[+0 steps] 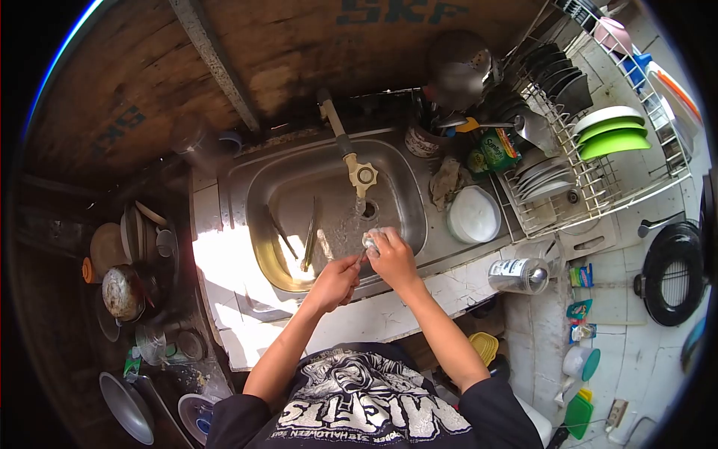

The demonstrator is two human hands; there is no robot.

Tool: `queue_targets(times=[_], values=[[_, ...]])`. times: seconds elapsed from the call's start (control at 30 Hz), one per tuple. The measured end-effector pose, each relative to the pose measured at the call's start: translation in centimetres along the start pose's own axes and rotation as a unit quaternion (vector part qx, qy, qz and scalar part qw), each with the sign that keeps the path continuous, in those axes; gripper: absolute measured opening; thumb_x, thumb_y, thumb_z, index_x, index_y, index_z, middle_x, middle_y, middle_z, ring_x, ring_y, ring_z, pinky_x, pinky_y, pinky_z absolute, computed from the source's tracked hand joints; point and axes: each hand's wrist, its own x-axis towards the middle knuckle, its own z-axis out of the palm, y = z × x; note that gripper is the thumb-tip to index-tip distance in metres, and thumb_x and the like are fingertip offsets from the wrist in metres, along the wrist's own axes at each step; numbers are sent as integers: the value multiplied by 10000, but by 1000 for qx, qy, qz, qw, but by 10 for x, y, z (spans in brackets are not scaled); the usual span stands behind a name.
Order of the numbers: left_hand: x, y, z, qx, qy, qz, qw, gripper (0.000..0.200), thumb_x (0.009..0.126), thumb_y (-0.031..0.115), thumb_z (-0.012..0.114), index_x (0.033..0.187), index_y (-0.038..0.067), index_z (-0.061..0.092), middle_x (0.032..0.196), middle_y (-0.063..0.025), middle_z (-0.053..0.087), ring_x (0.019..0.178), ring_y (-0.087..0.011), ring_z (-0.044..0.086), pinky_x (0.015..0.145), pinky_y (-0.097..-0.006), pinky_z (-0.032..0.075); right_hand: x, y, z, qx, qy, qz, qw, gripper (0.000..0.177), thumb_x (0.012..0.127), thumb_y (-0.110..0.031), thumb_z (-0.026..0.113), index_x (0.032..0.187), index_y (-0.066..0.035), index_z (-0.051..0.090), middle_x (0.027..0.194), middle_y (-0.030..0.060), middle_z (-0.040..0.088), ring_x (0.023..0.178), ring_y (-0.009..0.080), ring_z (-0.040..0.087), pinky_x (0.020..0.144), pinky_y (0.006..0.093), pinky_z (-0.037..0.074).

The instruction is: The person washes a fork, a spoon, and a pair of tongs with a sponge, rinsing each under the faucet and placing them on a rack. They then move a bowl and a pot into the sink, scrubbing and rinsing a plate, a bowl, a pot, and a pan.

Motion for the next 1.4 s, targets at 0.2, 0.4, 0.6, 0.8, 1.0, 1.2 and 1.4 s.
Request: queue_targets(times=[0.2,0.4,0.6,0.8,1.0,1.2,1.4], values=[[-7,1,-3,-66,-26,-21,997,317,965,165,386,1250,52,469,612,45,342,428,-43,249,370,-212,214,7,-4,-21,-32,-48,-105,993,246,709,-106,647,954,-80,636,866,84,549,708,275,620,593,368,531],[-21,11,-2,-84,-24,-18,996,334,963,166,390,1268,51,465,598,74,279,446,-32,216,378,-191,196,20,-7,-40,-81,-49,-139,986,246,687,-117,668,932,-99,642,855,79,549,703,255,617,568,338,526],[-28,18,-5,-85,-31,-5,996,352,961,161,390,1286,40,447,598,74,278,445,-30,227,373,-191,191,30,-18,-46,-97,-50,-203,973,277,662,-126,687,933,-99,636,896,76,574,710,232,617,559,325,522],[-33,16,-7,-80,-34,-6,996,356,960,162,387,1287,33,444,595,76,274,443,-28,223,373,-191,188,35,-18,-43,-111,-58,-208,970,233,687,-144,668,918,-125,642,841,58,550,710,225,617,525,324,518],[-29,15,-9,-65,-41,-3,997,339,961,171,380,1268,52,459,588,73,282,433,-28,219,369,-190,189,38,-17,-42,-120,-82,-169,975,221,695,-130,649,915,-116,632,857,60,546,719,232,622,531,342,526],[-26,10,-8,-89,-62,-12,994,321,960,169,393,1257,74,470,598,70,307,441,-35,243,375,-189,208,54,2,-61,-140,-60,-78,985,182,679,-93,638,861,-103,650,838,89,566,741,260,625,583,379,521],[-25,21,-1,-77,-87,24,993,356,969,189,368,1306,94,433,596,81,244,460,-36,201,397,-202,185,33,11,-56,569,-36,341,748,405,761,22,478,1163,67,508,1009,97,594,913,209,600,798,326,491]])
